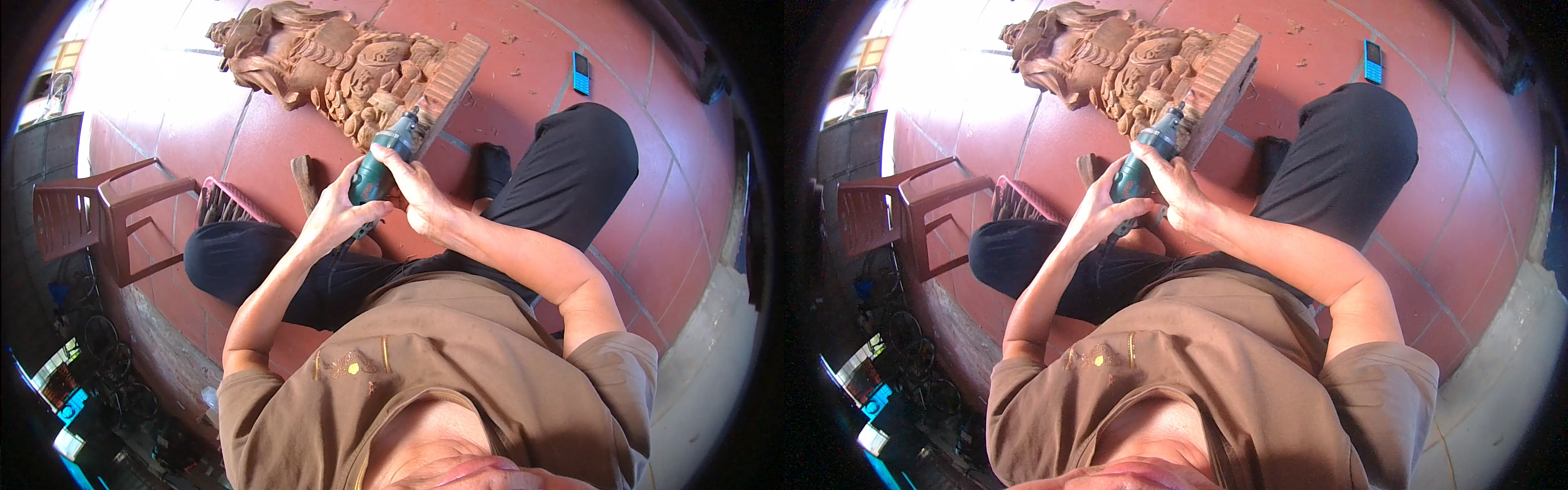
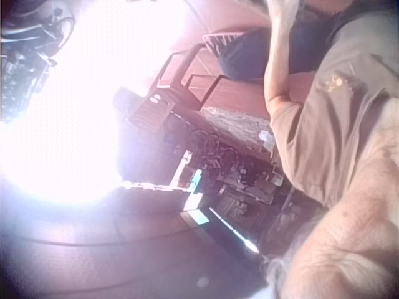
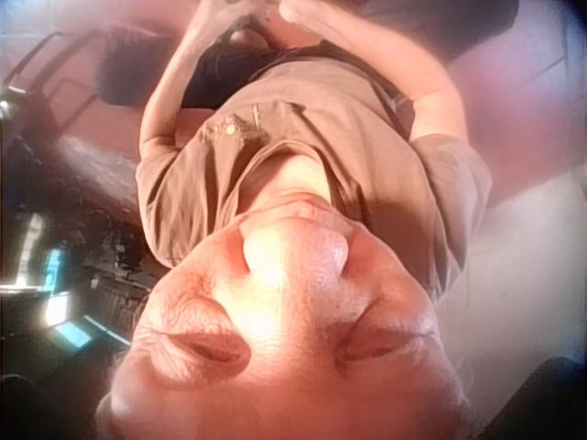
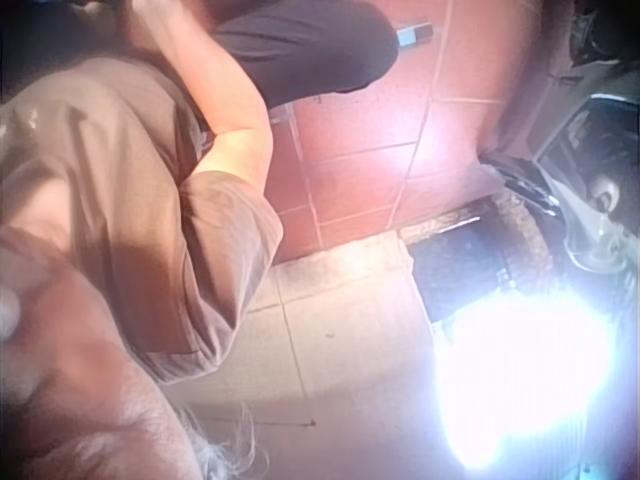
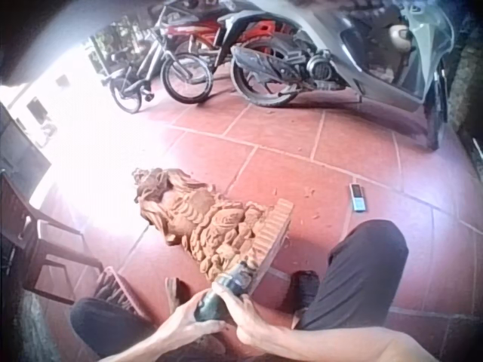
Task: The person uses a handheld rotary tool to carve details into a large wooden relief sculpture. They sit on the floor and guide the tool along the surface to refine the carved patterns.
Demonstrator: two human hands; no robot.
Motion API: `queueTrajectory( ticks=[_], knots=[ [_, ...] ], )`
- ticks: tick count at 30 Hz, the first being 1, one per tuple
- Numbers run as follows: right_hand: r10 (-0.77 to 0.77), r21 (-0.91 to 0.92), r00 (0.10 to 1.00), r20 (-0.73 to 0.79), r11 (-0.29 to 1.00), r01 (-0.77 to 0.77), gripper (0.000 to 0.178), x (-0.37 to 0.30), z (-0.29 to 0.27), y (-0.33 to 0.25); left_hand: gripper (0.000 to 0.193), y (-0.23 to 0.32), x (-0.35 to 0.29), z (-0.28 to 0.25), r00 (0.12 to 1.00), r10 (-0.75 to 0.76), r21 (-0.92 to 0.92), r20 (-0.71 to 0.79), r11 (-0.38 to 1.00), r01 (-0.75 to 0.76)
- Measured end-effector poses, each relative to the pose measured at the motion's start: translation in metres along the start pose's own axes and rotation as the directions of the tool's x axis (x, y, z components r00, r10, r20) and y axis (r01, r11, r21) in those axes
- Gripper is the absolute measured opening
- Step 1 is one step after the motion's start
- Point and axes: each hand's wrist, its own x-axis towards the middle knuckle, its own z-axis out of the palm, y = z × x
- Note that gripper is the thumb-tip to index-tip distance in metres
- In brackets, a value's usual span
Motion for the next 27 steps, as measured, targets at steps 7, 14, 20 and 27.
queueTrajectory(
  ticks=[7, 14, 20, 27],
  knots=[
    [-0.017, -0.038, 1.000, 0.008, 0.999, 0.018, 0.064, -0.004, -0.008, 0.003, 0.083, -0.006, 0.002, 0.001, 0.995, 0.100, 0.058, 0.016, 0.993, -0.101],
    [-0.047, -0.018, 0.999, 0.001, 0.999, 0.047, 0.061, -0.015, -0.012, 0.001, 0.083, 0.004, 0.000, 0.003, 0.996, 0.079, 0.154, 0.037, 0.985, -0.083],
    [-0.055, 0.026, 0.998, -0.002, 0.998, 0.055, 0.057, -0.015, -0.014, 0.003, 0.083, 0.000, 0.005, 0.005, 0.996, 0.055, 0.126, 0.070, 0.990, -0.063],
    [-0.051, 0.032, 0.998, -0.031, 0.998, 0.052, 0.053, -0.017, -0.010, 0.002, 0.084, 0.011, 0.002, 0.003, 0.996, -0.016, 0.126, 0.087, 0.992, 0.005]
  ],
)
